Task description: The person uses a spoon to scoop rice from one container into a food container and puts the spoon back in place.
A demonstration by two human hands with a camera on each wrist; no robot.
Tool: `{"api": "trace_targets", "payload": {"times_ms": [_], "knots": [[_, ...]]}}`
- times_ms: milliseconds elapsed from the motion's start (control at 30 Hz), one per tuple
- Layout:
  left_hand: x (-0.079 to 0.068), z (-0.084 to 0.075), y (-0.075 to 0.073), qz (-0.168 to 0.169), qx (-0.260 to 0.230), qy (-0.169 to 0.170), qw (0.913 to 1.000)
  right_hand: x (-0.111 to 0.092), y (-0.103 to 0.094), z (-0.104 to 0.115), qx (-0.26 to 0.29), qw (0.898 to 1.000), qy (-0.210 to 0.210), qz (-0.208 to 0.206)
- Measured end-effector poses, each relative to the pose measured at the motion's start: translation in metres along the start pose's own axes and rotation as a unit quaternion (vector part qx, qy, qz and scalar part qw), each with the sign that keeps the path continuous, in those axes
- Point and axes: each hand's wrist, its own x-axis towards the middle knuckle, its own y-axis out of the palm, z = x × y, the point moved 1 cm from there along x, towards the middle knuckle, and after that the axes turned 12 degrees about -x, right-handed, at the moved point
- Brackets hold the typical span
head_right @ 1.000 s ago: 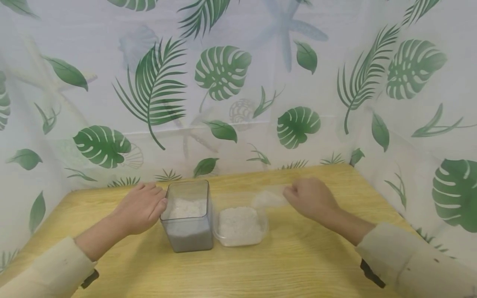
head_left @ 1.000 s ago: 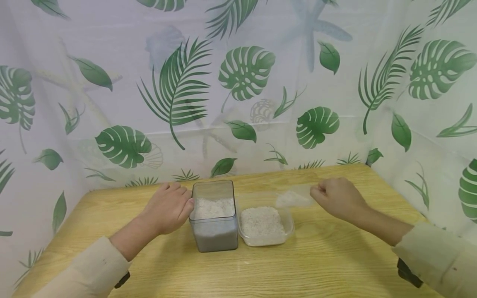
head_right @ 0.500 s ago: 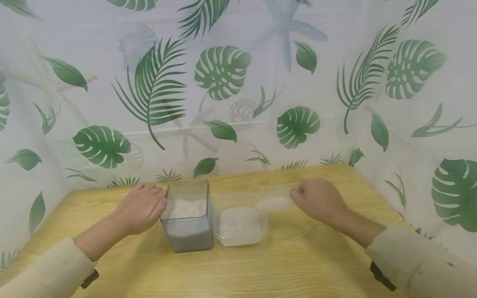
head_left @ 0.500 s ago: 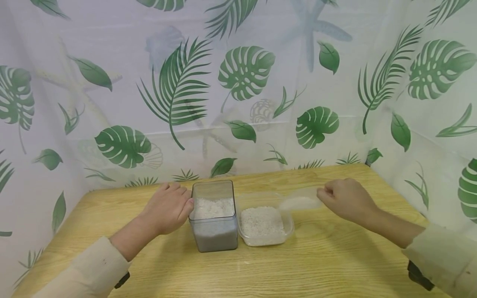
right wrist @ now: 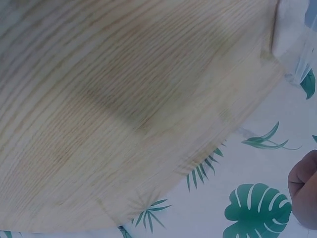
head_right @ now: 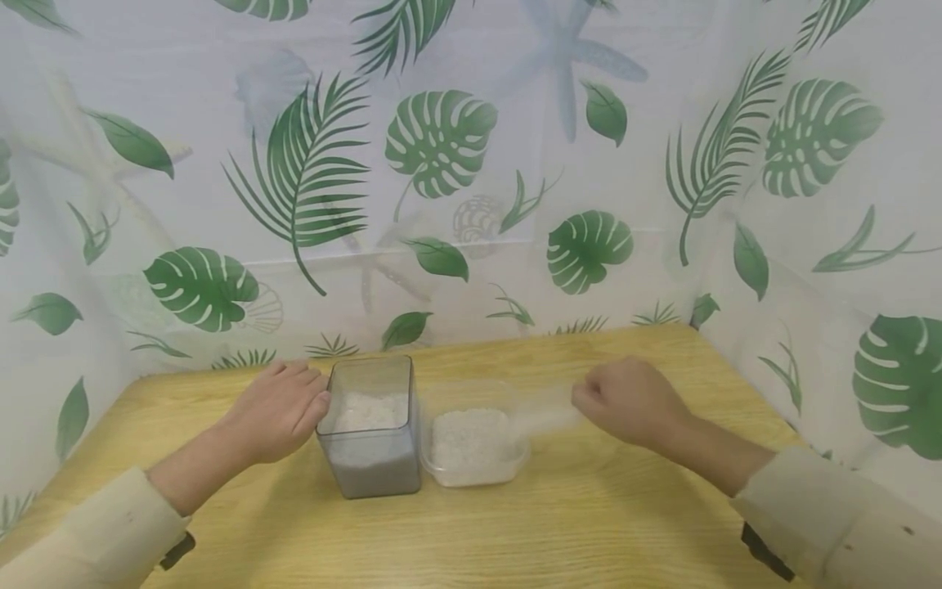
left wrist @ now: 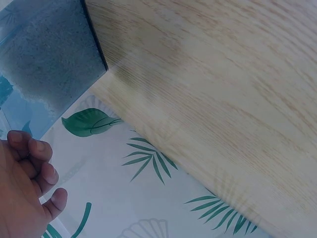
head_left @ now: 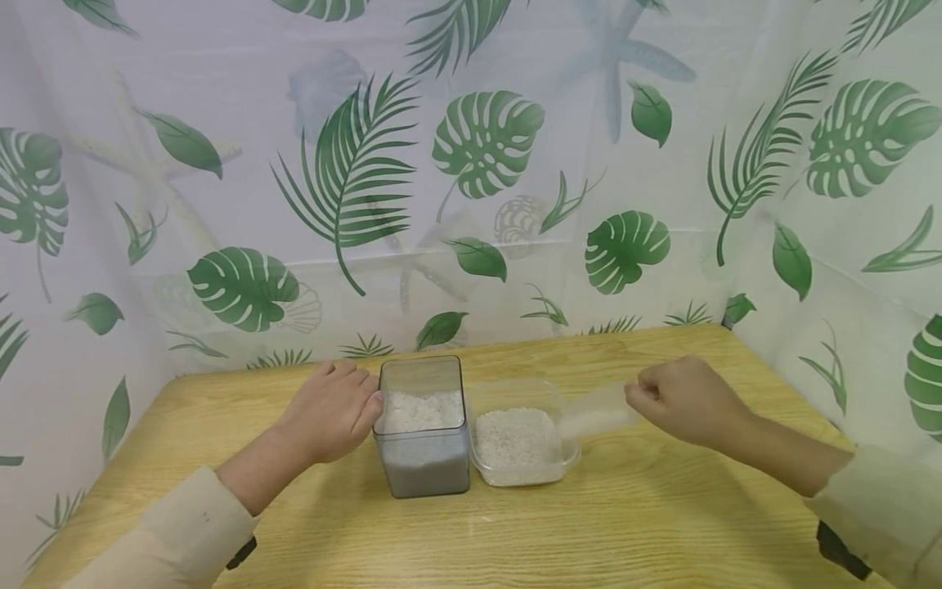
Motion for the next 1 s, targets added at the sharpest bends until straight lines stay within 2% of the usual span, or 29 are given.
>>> {"api": "trace_targets", "payload": {"times_ms": [433,500,567,667,800,867,1000], "knots": [[0.000,-0.001,-0.001,0.002,-0.001,-0.003,1.0000,0.014,0.016,0.041,0.022,0.997,-0.070,0.003],[0.000,-0.001,0.000,0.001,-0.001,-0.002,1.0000,0.017,0.019,0.048,0.019,0.996,-0.091,-0.004],[0.000,-0.001,0.000,0.000,-0.001,-0.002,1.0000,0.021,0.021,0.053,0.005,0.992,-0.121,-0.029],[0.000,0.000,0.001,-0.001,-0.004,-0.001,1.0000,0.026,0.023,0.058,-0.030,0.978,-0.181,-0.099],[0.001,0.000,0.000,-0.002,-0.007,0.000,1.0000,0.037,0.018,0.061,-0.075,0.947,-0.241,-0.199],[0.001,0.000,0.000,-0.002,-0.006,-0.001,1.0000,0.043,0.014,0.061,-0.087,0.936,-0.251,-0.229],[0.000,0.000,0.001,0.002,-0.007,-0.003,1.0000,0.057,0.004,0.063,-0.102,0.927,-0.242,-0.268]]}}
